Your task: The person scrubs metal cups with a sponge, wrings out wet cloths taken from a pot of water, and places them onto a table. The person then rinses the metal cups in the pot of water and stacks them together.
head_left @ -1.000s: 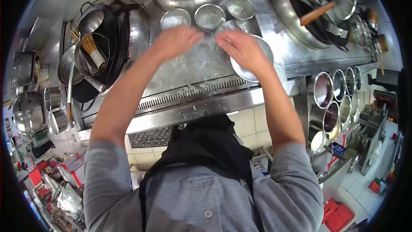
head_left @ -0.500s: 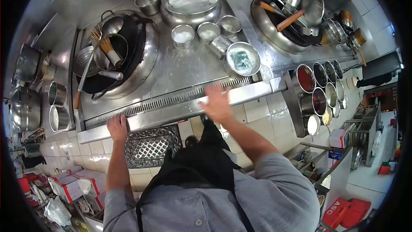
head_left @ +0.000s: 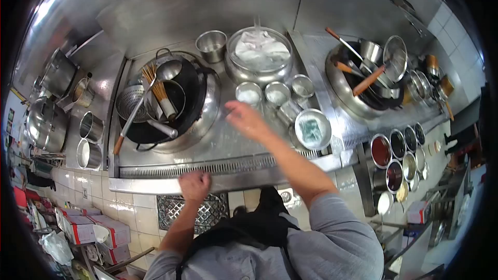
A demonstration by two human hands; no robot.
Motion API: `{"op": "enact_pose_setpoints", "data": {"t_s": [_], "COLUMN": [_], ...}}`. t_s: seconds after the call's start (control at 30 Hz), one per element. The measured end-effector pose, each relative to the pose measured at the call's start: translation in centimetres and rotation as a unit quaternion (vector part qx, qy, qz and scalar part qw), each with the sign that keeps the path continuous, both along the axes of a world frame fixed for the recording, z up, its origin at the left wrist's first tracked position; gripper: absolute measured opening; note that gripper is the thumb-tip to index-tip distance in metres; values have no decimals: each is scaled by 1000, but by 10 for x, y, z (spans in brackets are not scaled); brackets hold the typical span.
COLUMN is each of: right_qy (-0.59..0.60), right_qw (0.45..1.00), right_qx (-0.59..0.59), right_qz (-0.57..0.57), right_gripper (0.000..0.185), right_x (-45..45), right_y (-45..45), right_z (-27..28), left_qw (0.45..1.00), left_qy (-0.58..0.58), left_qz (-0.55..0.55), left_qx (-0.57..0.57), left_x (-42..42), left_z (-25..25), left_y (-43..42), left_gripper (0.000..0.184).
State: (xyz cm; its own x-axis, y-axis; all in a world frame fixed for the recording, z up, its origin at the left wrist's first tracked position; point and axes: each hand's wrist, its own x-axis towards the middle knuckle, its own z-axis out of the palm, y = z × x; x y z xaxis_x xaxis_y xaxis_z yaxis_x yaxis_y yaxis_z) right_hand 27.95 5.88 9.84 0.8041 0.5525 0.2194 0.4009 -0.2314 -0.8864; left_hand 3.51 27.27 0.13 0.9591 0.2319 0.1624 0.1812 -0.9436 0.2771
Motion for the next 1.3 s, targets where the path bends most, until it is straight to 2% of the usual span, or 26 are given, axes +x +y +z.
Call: {"op": "enact_pose_setpoints", "data": {"t_s": [0.03,0.1,0.17,0.23,0.27,0.33,0.37,0.43,0.47,0.57,0.67,0.73,0.77,0.83,0.87,0.97,1.0,1.1,1.13,1.17,1.23,1.3], "right_qy": [-14,-87,-99,-241,-241,-221,-143,12,-27,-80,-43,-35,-30,-41,-51,-126,-136,-13,9,-11,-51,-24], "right_qw": [998,987,966,955,934,850,868,869,923,911,928,944,951,967,972,941,928,918,918,917,906,929], "right_qx": [-27,-96,-228,-174,-242,-372,-414,-487,-383,-403,-256,-226,-213,-211,-209,-24,-24,-297,-343,-364,-409,-368], "right_qz": [-53,-89,-69,-10,-109,-300,-234,-93,-27,-30,-267,-236,-221,-135,-91,-314,-346,-262,-201,-163,-94,-46], "right_gripper": [46,51,50,44,46,49,50,53,50,39,31,32,34,41,46,55,51,50,42,36,26,21], "right_x": [43,152,223,284,312,352,366,374,359,387,370,371,376,371,372,361,360,370,372,375,382,394], "right_y": [-9,-24,-29,-45,-38,-19,-5,23,3,-55,-46,-39,-40,-53,-58,-56,-55,-49,-49,-50,-56,-70], "right_z": [-2,-24,-14,-45,-72,-121,-133,-119,-97,-108,-72,-89,-100,-81,-66,-49,-47,-71,-74,-81,-89,-47], "left_qw": [1000,996,988,991,990,990,990,983,981,980,990,982,978,967,969,940,940,937,936,935,959,971], "left_qy": [-1,63,83,8,-34,-50,-55,-70,-101,-140,-11,114,138,190,237,333,333,333,333,331,252,201], "left_qz": [-18,-24,-16,-49,-70,-88,-97,-128,-140,-142,-121,-99,-114,-134,-59,-25,-46,-98,-111,-125,-127,-130], "left_qx": [19,-58,-129,-123,-119,-93,-84,-112,-89,-16,72,110,111,106,-31,66,55,36,33,30,30,24], "left_x": [11,40,69,99,122,167,185,244,281,389,481,527,550,582,600,610,606,587,574,560,521,500], "left_z": [1,-5,-13,-13,-14,-8,-4,26,38,63,76,57,44,7,-20,-33,-31,-10,7,24,69,84], "left_y": [-17,-37,-49,-56,-59,-71,-79,-91,-93,-99,-111,-116,-118,-118,-112,-123,-123,-115,-120,-124,-134,-133], "left_gripper": [34,33,32,40,47,57,62,64,65,65,68,70,67,60,62,52,51,50,51,52,51,53]}}
